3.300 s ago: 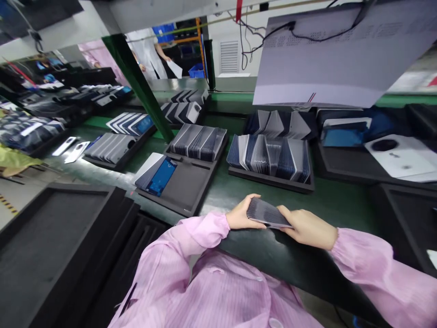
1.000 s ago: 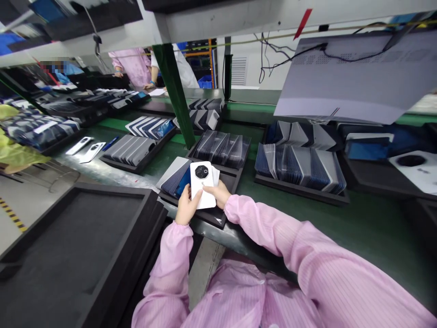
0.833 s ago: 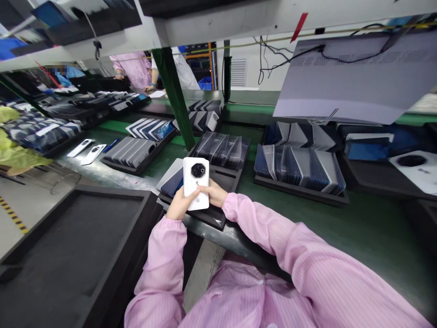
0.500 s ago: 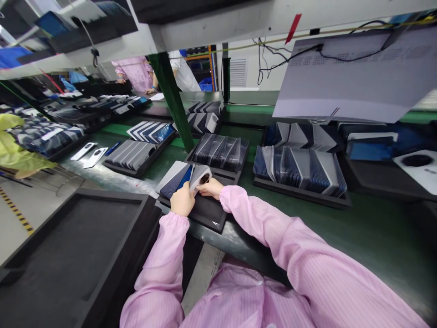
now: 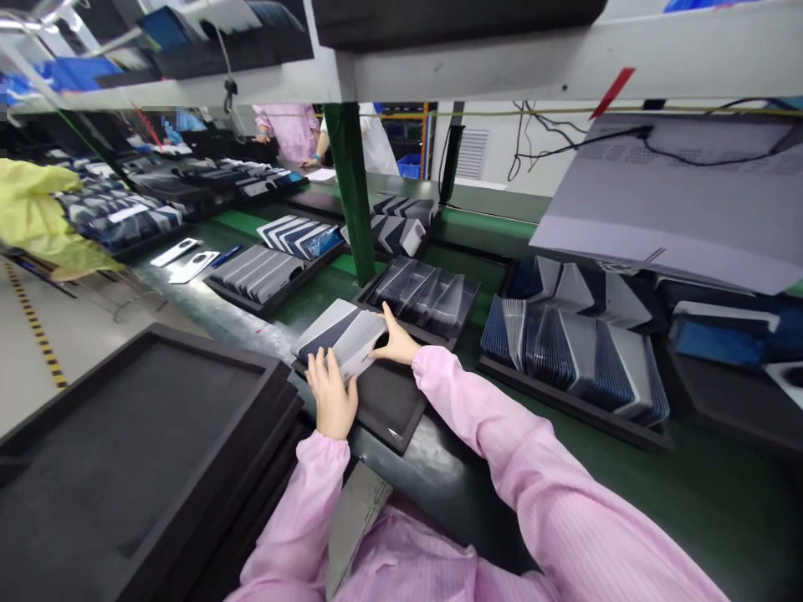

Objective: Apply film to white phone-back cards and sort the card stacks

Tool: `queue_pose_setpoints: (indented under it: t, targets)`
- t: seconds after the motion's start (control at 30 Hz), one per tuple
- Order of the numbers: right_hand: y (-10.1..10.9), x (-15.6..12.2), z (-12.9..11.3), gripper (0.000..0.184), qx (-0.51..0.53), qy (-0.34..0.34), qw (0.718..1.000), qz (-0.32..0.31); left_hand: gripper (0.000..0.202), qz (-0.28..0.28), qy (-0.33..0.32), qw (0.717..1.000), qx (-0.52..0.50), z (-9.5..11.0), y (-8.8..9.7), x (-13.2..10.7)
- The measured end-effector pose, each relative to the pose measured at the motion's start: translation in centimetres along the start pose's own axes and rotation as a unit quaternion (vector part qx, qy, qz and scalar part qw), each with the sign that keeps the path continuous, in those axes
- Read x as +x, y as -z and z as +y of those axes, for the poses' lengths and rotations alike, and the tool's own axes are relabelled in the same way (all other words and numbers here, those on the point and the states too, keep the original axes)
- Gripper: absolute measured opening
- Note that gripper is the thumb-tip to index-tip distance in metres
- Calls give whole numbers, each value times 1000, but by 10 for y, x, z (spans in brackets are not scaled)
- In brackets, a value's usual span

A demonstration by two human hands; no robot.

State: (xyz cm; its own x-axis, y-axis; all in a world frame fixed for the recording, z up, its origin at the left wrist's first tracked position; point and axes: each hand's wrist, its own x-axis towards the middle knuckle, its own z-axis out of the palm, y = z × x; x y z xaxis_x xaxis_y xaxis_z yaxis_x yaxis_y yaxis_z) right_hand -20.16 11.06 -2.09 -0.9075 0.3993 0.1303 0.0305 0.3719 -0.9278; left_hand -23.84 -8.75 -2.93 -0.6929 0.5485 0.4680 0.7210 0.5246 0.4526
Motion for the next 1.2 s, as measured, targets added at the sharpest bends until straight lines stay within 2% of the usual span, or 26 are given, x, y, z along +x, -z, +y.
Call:
queue_pose_setpoints:
  t: [0.13,0.23,0.37,0.5,0.63,0.8,0.93,1.1,1.2]
  targets:
    - [-1,-1,8,126,17,30,999,1,88,49,86,987,-124,-5,-15,-9]
    - [-4,3,13,116,30,24,999,14,100,38,142,977,-156,-2,-18,-9]
    - [-8,10,18,101,68,5,998,17,104,10,163,972,-166,4,-14,-8]
    - [-6,10,18,92,104,-6,994,18,103,17,214,960,-181,11,-11,-11]
    - [-4,11,14,78,151,-25,988,14,109,-9,214,957,-194,12,-6,-11]
    - [-3,15,11,79,154,-22,988,16,108,-25,220,952,-210,12,-1,-10]
    - [-1,20,12,59,168,-33,985,0,107,-22,211,958,-193,13,-1,-10]
    - [0,24,13,75,211,-37,977,-14,103,-9,226,954,-198,14,-1,-14]
    - [3,25,14,74,220,-43,974,-24,98,-16,236,948,-212,16,-2,-21]
